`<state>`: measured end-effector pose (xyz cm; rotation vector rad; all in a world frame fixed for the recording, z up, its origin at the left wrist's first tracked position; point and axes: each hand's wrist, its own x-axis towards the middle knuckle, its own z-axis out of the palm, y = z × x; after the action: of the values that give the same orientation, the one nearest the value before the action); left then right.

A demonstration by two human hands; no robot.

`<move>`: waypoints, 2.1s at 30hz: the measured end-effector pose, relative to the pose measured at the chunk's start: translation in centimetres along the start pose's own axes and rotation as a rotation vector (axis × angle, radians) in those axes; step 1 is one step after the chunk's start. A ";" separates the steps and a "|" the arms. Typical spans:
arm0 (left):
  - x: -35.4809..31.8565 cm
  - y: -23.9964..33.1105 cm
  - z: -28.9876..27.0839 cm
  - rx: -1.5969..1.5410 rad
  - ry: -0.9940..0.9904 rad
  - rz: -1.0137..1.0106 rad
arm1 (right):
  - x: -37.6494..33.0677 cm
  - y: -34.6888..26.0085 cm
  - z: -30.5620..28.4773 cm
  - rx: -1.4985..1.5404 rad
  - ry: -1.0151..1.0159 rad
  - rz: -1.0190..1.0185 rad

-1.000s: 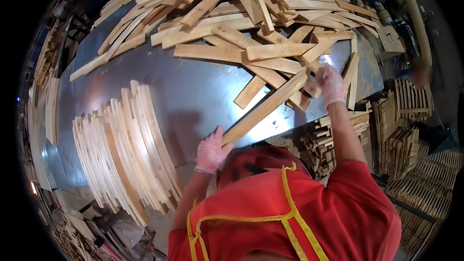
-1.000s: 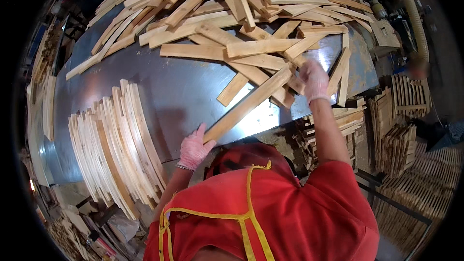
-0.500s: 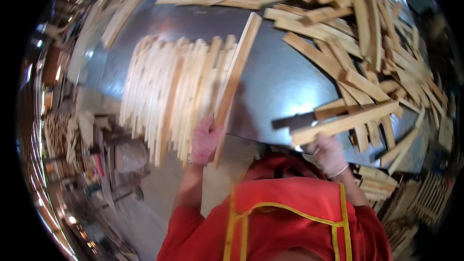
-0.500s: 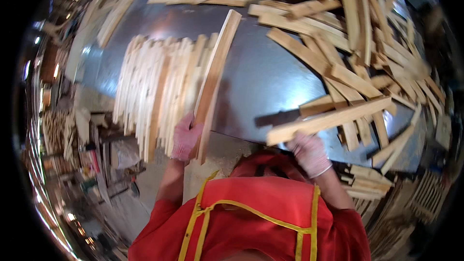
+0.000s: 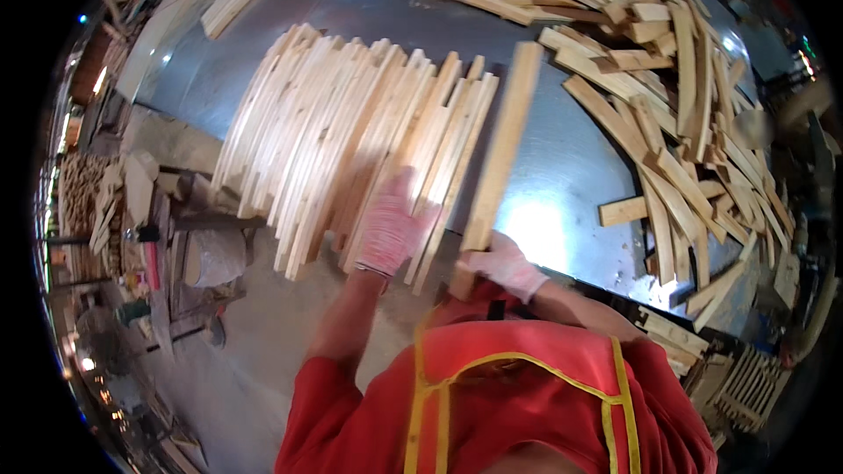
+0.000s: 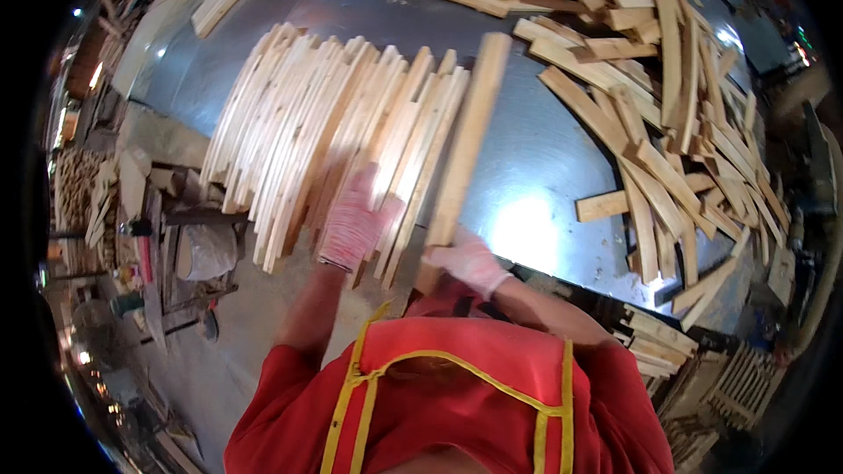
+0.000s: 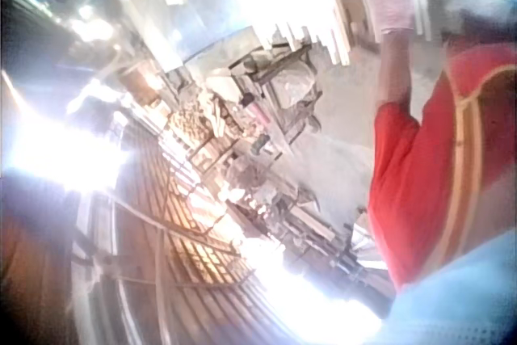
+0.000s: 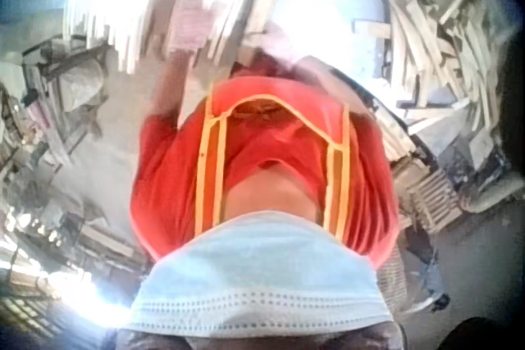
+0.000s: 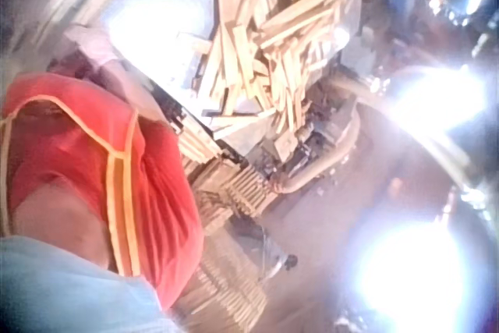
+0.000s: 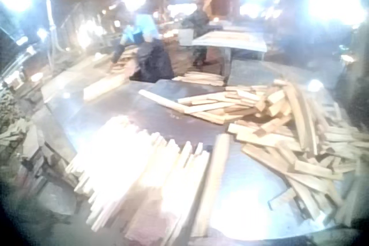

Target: The person sorts thin wooden strips on a metal table, picking them up one by one from a disorganized pile and placing them into a neat stack. The person repeatedly moves strips from the right side of the table to the left, aligning them into a growing pile.

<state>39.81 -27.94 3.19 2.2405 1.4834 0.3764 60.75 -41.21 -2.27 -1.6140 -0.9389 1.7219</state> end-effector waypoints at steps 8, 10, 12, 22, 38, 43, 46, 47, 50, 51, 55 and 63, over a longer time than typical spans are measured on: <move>1.9 0.0 -0.7 -0.479 -0.197 -0.263 | -3.7 -7.3 -6.1 0.140 -0.076 -0.065; 0.9 -9.0 -0.9 -0.003 -0.004 0.018 | -2.6 -1.4 -12.4 0.157 0.387 -0.353; 0.9 -11.0 -2.9 0.469 -0.026 0.093 | -5.6 -0.1 -20.9 0.130 0.748 -0.106; 1.3 -4.3 0.8 0.379 -0.029 0.104 | -11.5 -0.5 -43.2 -1.217 0.707 0.421; 3.0 12.7 14.7 -0.856 -0.402 -0.247 | -2.2 -0.6 -29.7 -1.243 0.777 -0.092; 0.1 7.0 13.4 -0.227 -0.092 -0.103 | -2.0 -2.3 -23.1 -0.509 0.478 0.062; -1.4 7.5 10.4 -0.065 -0.024 -0.031 | -0.6 -1.9 -13.8 -0.459 0.326 0.111; -1.9 7.6 9.5 -0.034 -0.005 -0.019 | 0.5 -1.8 -11.3 -0.457 0.229 0.081; -2.3 6.9 7.8 0.028 0.105 0.112 | 5.0 -2.0 -5.2 -0.564 0.137 0.042; -2.5 6.7 7.5 0.042 0.146 0.170 | 6.7 -2.3 -4.0 -0.579 0.080 0.001; -3.6 7.2 5.4 0.027 0.063 0.174 | 9.8 -2.7 -6.5 -0.525 -0.104 -0.230; -6.8 7.1 5.6 0.063 -0.107 0.104 | -3.3 1.5 -30.2 -1.336 1.061 0.016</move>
<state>45.34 -37.65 1.79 2.3549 1.3453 0.2407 91.19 -41.80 -2.07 -2.7675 -1.4821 -0.2033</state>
